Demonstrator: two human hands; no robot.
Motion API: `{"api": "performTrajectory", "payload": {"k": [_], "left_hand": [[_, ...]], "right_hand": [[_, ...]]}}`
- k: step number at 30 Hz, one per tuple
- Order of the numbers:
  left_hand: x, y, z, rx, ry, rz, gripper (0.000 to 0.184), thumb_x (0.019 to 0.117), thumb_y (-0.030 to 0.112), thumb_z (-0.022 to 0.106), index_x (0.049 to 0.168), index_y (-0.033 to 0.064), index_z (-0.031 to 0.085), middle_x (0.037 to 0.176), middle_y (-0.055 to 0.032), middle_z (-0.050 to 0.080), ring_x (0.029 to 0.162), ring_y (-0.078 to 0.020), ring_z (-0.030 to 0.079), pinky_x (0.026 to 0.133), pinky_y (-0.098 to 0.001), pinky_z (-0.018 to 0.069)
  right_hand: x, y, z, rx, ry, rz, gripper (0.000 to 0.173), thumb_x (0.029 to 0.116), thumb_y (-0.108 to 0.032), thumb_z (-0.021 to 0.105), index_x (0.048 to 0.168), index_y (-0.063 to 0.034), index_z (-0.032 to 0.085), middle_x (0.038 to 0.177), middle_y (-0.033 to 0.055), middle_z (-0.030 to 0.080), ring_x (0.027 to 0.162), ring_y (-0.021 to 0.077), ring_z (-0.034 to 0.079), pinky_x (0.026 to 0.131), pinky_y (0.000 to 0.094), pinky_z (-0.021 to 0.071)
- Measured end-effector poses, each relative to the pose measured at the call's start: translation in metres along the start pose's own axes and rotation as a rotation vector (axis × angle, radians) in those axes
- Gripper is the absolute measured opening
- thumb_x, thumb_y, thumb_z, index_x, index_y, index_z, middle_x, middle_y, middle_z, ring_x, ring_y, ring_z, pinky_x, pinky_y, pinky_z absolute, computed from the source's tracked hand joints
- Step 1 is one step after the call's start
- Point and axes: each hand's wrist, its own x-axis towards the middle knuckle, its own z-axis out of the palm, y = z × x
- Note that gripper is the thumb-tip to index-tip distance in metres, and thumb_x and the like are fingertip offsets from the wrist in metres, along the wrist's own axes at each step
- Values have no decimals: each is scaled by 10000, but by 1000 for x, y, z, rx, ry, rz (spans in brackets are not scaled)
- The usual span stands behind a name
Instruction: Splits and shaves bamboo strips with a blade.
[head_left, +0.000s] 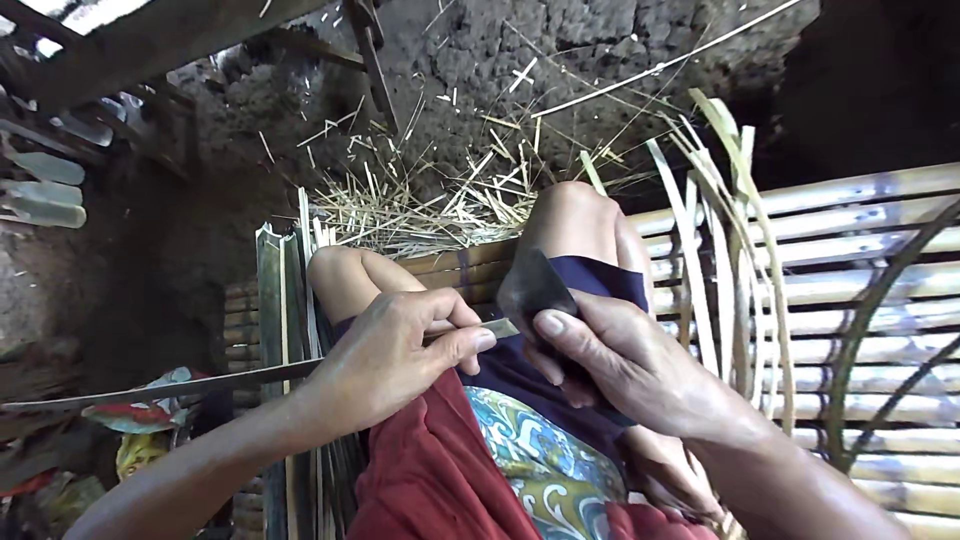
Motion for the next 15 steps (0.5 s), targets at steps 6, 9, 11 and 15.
{"api": "performTrajectory", "payload": {"k": [6, 9, 11, 15], "left_hand": [[-7, 13, 3, -23, -16, -20, 137, 1011, 186, 626, 907, 109, 673, 697, 98, 670, 578, 77, 546, 523, -89, 418], [-8, 12, 3, -77, -50, -46, 142, 1019, 167, 616, 909, 90, 660, 690, 83, 665, 560, 71, 537, 507, -92, 410], [-7, 9, 5, -131, -61, -68, 137, 1021, 152, 612, 922, 72, 662, 686, 76, 660, 538, 74, 499, 488, -97, 373], [-5, 5, 4, -134, -45, -82, 130, 1025, 153, 607, 938, 75, 664, 704, 91, 658, 548, 87, 488, 502, -87, 369]], "right_hand": [[2, -13, -5, -101, -85, -24, 304, 1109, -350, 381, 969, -145, 556, 643, -124, 503, 488, -88, 468, 431, 78, 423], [5, -13, -1, -26, -92, 22, 279, 1101, -323, 398, 940, -152, 548, 622, -120, 502, 462, -76, 473, 415, 90, 438], [7, -5, 16, 157, -40, 74, 288, 1105, -378, 394, 959, -160, 515, 611, -114, 492, 452, -58, 477, 410, 112, 453], [15, 12, 41, 253, 80, -18, 317, 1108, -433, 358, 1069, -151, 497, 655, -111, 541, 487, -51, 513, 439, 116, 477]]}}
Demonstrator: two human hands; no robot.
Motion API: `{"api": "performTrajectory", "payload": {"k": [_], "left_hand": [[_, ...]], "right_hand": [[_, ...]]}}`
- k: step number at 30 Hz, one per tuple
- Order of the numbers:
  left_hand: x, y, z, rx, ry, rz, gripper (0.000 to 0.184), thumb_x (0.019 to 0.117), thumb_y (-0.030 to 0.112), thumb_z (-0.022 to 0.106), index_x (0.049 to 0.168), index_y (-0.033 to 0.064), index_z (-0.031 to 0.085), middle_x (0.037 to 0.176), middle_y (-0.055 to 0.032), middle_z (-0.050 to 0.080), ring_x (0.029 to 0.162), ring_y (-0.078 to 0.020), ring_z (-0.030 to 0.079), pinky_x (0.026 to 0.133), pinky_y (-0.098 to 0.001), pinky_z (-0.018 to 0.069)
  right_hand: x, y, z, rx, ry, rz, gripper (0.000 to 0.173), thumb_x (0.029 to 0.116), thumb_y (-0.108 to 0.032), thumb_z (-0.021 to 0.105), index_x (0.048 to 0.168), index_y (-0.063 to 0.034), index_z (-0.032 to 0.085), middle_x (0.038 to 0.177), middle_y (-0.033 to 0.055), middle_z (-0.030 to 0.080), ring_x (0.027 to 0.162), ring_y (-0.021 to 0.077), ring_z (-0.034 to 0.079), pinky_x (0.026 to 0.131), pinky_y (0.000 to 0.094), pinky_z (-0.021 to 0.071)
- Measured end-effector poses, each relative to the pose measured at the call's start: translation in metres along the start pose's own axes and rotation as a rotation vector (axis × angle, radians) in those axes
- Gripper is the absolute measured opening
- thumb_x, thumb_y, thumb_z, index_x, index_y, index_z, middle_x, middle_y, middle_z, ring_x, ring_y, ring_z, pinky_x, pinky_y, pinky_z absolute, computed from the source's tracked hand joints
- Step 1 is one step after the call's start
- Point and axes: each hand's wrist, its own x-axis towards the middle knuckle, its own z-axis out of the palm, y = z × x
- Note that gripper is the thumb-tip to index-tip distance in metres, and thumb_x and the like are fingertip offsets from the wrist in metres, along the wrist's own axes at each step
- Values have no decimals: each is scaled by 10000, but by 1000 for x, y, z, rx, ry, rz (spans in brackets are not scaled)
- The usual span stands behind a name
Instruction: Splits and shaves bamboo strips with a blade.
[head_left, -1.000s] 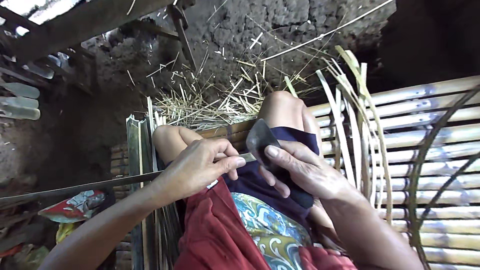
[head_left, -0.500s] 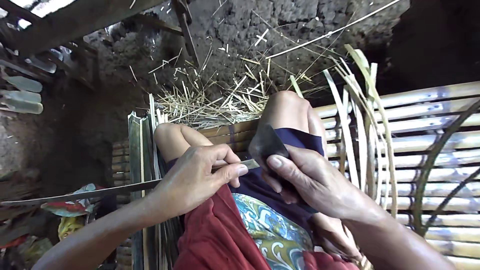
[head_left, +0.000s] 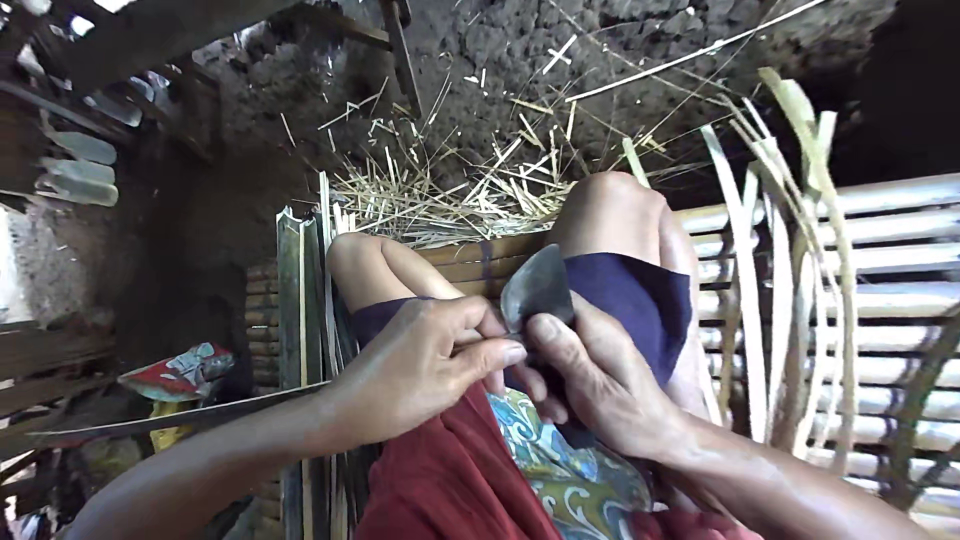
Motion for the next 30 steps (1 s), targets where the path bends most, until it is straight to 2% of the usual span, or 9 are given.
{"api": "performTrajectory", "payload": {"k": [3, 6, 8, 10, 13, 16, 20, 25, 30], "left_hand": [[5, -5, -1, -165, 44, -132, 97, 1029, 128, 602, 1020, 52, 661, 776, 46, 704, 497, 57, 469, 459, -107, 369], [24, -33, -4, -406, -25, -147, 270, 1101, 200, 426, 1236, 42, 598, 966, -14, 723, 657, -31, 646, 634, -190, 566], [44, -56, 7, -477, 93, 7, 531, 1113, 391, 274, 1143, 30, 662, 888, 15, 737, 717, -39, 689, 699, -232, 601], [74, -67, 31, -627, 362, 168, 632, 1074, 578, 232, 1036, 135, 680, 896, 79, 717, 805, -24, 680, 748, -246, 587], [105, -62, 56, -879, 474, 276, 558, 1041, 659, 264, 1116, 273, 660, 924, 134, 705, 812, 30, 671, 725, -189, 570], [113, -62, 59, -885, 353, 370, 498, 1064, 619, 239, 1202, 302, 598, 878, 137, 661, 732, 56, 634, 648, -146, 536], [121, -57, 59, -1087, 115, 405, 583, 1007, 721, 230, 957, 260, 583, 673, 85, 513, 542, 12, 519, 453, -142, 416], [134, -59, 41, -1105, 384, 345, 673, 1040, 632, 20, 754, 229, 478, 483, 121, 407, 395, 14, 388, 424, -144, 332], [115, -59, 47, -1078, 125, 167, 564, 1079, 559, 184, 863, 227, 586, 510, 117, 432, 393, 37, 398, 403, -119, 337]], "right_hand": [[18, 10, -19, -187, -39, -52, 366, 1113, -418, 350, 1038, -128, 560, 675, -98, 605, 538, -30, 571, 484, 137, 503], [37, 16, -48, -216, -18, 115, 382, 1082, -313, 424, 810, -149, 635, 613, -71, 596, 522, 3, 559, 496, 164, 481], [40, 19, -55, -100, 10, 159, 243, 976, -279, 608, 770, -168, 674, 607, -70, 625, 508, 0, 556, 484, 162, 472], [41, 22, -51, -177, 115, 103, 138, 805, -265, 816, 833, -166, 724, 651, -90, 665, 543, -23, 588, 495, 154, 496], [39, 26, -47, -422, 296, -55, 326, 748, -386, 850, 924, -138, 734, 739, -109, 686, 644, -68, 618, 577, 135, 516], [36, 32, -49, -492, 394, -180, 354, 776, -427, 830, 894, -114, 716, 711, -95, 662, 620, -57, 597, 563, 145, 504], [31, 34, -47, -458, 398, -155, 294, 768, -367, 843, 835, -123, 693, 648, -92, 628, 555, -41, 568, 506, 153, 477], [14, 17, -41, -519, 469, -218, 302, 779, -410, 828, 835, -149, 688, 687, -143, 619, 600, -87, 562, 545, 120, 481], [19, 11, -51, -548, 413, -281, 306, 789, -407, 835, 857, -141, 700, 730, -135, 650, 641, -79, 593, 573, 125, 514]]}}
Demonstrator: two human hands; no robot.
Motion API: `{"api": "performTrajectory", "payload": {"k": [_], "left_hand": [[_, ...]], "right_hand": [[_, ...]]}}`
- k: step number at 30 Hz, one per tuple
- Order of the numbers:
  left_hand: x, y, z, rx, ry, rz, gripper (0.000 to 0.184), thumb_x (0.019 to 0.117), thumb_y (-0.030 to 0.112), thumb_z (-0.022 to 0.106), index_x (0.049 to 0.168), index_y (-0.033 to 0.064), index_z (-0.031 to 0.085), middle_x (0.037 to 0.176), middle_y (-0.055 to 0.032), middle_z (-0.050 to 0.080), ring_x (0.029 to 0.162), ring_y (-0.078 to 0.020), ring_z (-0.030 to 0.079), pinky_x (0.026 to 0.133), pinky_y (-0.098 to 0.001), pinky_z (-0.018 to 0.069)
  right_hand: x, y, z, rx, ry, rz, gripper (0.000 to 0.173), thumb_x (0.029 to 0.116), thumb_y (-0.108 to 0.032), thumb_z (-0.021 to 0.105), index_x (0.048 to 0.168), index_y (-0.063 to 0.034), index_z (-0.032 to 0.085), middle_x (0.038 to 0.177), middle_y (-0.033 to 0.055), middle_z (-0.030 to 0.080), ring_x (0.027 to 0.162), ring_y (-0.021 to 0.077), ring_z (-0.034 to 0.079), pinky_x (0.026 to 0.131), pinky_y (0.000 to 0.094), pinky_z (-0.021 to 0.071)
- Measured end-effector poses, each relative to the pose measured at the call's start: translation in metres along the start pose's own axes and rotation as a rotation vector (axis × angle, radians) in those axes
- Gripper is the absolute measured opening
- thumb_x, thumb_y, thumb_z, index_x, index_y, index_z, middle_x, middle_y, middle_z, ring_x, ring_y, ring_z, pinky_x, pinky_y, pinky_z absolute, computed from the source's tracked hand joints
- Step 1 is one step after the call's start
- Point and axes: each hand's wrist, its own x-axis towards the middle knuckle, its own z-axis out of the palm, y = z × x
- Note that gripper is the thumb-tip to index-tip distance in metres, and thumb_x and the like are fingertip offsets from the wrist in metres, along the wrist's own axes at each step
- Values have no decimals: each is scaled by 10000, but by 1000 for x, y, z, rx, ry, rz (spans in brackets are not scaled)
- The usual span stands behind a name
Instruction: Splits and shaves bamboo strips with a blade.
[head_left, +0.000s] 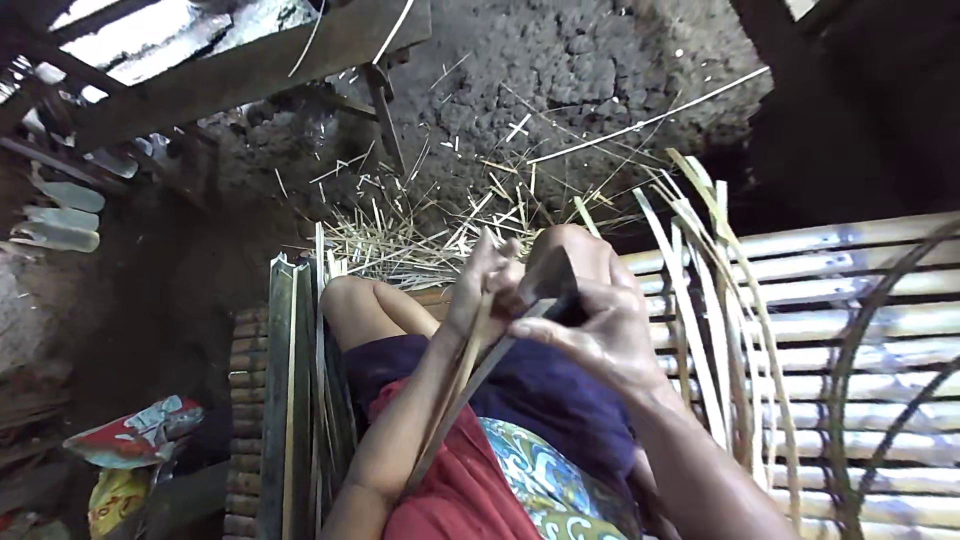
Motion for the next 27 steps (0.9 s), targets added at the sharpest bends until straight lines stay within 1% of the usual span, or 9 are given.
{"api": "performTrajectory", "payload": {"k": [3, 6, 10, 12, 14, 17, 21, 24, 27], "left_hand": [[-7, -10, 4, -32, -157, -94, 278, 1067, 333, 410, 1077, 195, 651, 665, 97, 566, 537, 11, 509, 520, -147, 441], [-3, -6, 9, -145, 36, -38, 286, 1103, 304, 349, 1071, 176, 603, 551, 110, 440, 424, 26, 418, 431, -118, 385], [26, 16, -7, -414, 293, 109, 289, 1133, 288, 278, 1021, 157, 510, 508, 126, 371, 368, 26, 355, 391, -112, 354], [23, 16, -8, -394, 156, 112, 271, 1131, 308, 285, 1083, 172, 514, 524, 133, 411, 367, 38, 371, 385, -104, 374], [6, 11, -3, -262, -58, 66, 246, 1122, 333, 321, 1168, 195, 519, 576, 133, 460, 382, 52, 397, 382, -89, 385], [-17, 3, 9, -14, -81, 32, 199, 1079, 258, 418, 1086, 194, 606, 629, 81, 481, 443, 5, 402, 405, -134, 345], [6, 12, -6, -229, 141, 127, 300, 1121, 217, 308, 1295, 89, 517, 584, 104, 408, 402, 27, 365, 400, -105, 364], [23, 21, -26, -449, 296, 177, 256, 1126, 257, 336, 1220, 106, 519, 542, 111, 385, 365, 16, 341, 382, -118, 368], [11, 12, -19, -397, 42, 127, 304, 1129, 275, 304, 1335, 130, 475, 577, 110, 463, 381, 25, 386, 395, -109, 391]], "right_hand": [[22, 12, -34, -65, 59, 48, 234, 847, -374, 789, 891, -186, 659, 711, -167, 626, 581, -81, 563, 540, 134, 493], [21, 3, -40, -65, 67, 55, 267, 907, -465, 720, 916, -214, 633, 634, -151, 580, 461, -37, 503, 416, 155, 440], [-27, -12, 18, -27, -151, -98, 439, 901, -498, 736, 895, -60, 715, 773, -25, 705, 695, -25, 639, 632, 181, 553], [-36, -7, 33, -55, -179, -146, 494, 906, -518, 722, 861, -26, 717, 766, 19, 712, 715, -40, 635, 664, 144, 526], [-24, -1, 27, -61, -117, -107, 432, 882, -492, 754, 876, -62, 723, 774, -36, 705, 712, -52, 632, 654, 157, 539], [7, 6, -9, -118, 13, -66, 417, 870, -417, 780, 1112, -92, 685, 961, -107, 694, 847, -63, 640, 769, 174, 558], [-5, -13, 0, -223, -24, -157, 471, 916, -544, 698, 1026, -89, 648, 852, -64, 640, 744, -27, 594, 676, 210, 526], [-41, -20, 34, -163, -183, -193, 519, 904, -561, 710, 816, -52, 663, 701, 29, 691, 617, 9, 616, 568, 188, 501], [-29, -13, 33, -172, -167, -134, 490, 860, -549, 756, 821, -65, 695, 734, -16, 693, 666, -29, 624, 614, 174, 529]]}}
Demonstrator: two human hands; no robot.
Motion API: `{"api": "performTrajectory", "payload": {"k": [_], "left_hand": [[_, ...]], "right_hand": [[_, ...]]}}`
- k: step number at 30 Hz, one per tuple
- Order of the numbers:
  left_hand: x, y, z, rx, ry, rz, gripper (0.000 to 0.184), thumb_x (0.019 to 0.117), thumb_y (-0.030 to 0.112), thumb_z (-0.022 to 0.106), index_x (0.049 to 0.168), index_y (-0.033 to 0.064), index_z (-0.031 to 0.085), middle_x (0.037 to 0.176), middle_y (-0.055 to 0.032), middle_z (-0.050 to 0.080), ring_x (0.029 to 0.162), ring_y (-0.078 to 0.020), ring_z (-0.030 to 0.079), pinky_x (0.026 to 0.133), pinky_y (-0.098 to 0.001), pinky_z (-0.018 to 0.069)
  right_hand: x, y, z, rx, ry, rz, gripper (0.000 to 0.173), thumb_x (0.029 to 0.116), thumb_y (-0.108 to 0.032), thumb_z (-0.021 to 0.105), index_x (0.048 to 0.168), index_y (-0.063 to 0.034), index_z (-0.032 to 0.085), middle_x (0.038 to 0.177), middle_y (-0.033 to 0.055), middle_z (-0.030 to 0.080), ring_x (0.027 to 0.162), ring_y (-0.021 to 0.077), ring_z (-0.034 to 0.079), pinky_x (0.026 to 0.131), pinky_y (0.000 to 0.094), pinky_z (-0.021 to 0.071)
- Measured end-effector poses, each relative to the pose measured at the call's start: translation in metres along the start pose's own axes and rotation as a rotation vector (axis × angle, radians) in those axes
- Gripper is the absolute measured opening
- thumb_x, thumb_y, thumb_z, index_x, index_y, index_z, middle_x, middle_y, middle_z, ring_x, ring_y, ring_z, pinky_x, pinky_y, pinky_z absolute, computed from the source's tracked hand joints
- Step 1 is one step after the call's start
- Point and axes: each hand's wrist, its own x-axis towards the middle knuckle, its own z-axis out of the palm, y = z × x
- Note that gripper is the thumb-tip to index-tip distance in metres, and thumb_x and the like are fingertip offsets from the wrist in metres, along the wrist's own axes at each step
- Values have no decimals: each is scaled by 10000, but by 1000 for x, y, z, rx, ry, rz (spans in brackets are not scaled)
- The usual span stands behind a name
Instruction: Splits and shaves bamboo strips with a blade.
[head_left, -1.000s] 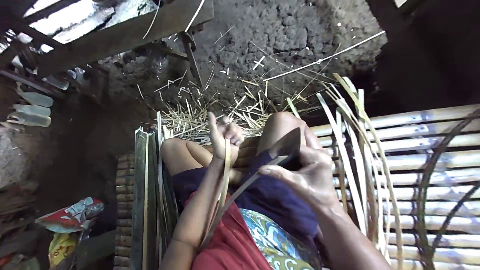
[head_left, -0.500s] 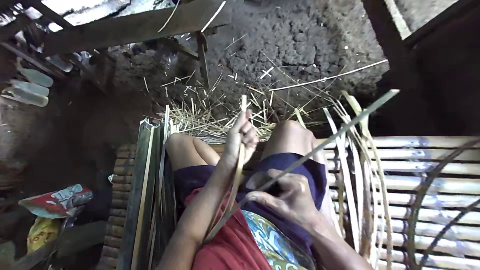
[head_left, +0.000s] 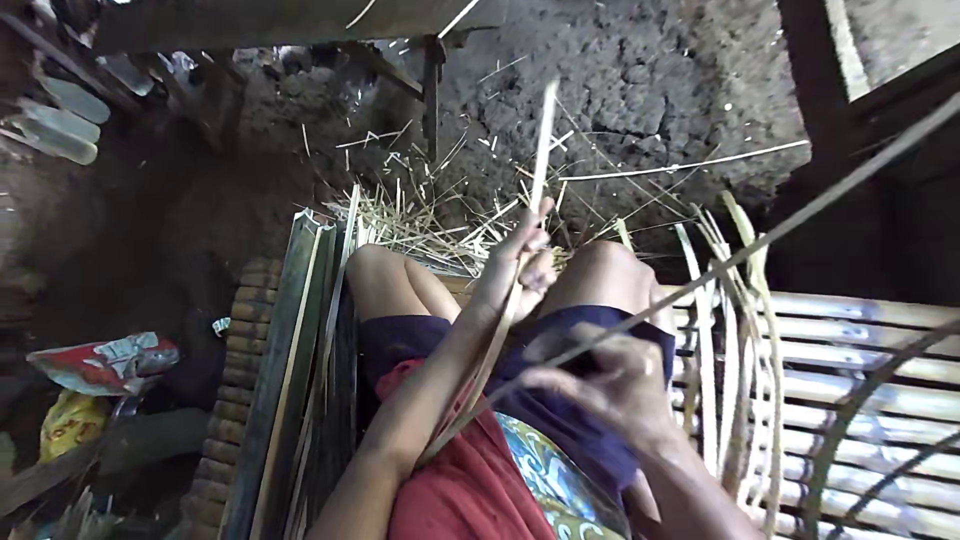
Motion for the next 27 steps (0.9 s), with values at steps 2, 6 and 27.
{"api": "performTrajectory", "payload": {"k": [2, 6, 27], "left_hand": [[-19, -7, 7, 97, -169, -81, 312, 1098, 206, 310, 1342, 148, 496, 601, 106, 493, 411, 23, 407, 407, -116, 385], [-22, -7, 1, 145, -91, -64, 310, 1101, 192, 329, 1306, 111, 546, 564, 102, 457, 402, 25, 389, 399, -118, 363], [-32, -4, -9, -32, -72, -51, 289, 1116, 285, 338, 1337, 158, 476, 594, 113, 445, 384, 32, 363, 381, -100, 360]], "right_hand": [[21, 14, -23, 0, 120, 30, 384, 843, -457, 803, 937, -98, 701, 826, -91, 690, 732, -52, 626, 673, 189, 552], [28, 10, -42, -138, 192, -15, 415, 945, -476, 677, 1037, -73, 640, 840, -103, 629, 727, -76, 584, 661, 168, 517], [-7, -9, -8, 33, -96, -29, 389, 977, -507, 646, 899, -131, 708, 783, -64, 697, 697, -49, 616, 637, 152, 515]]}}
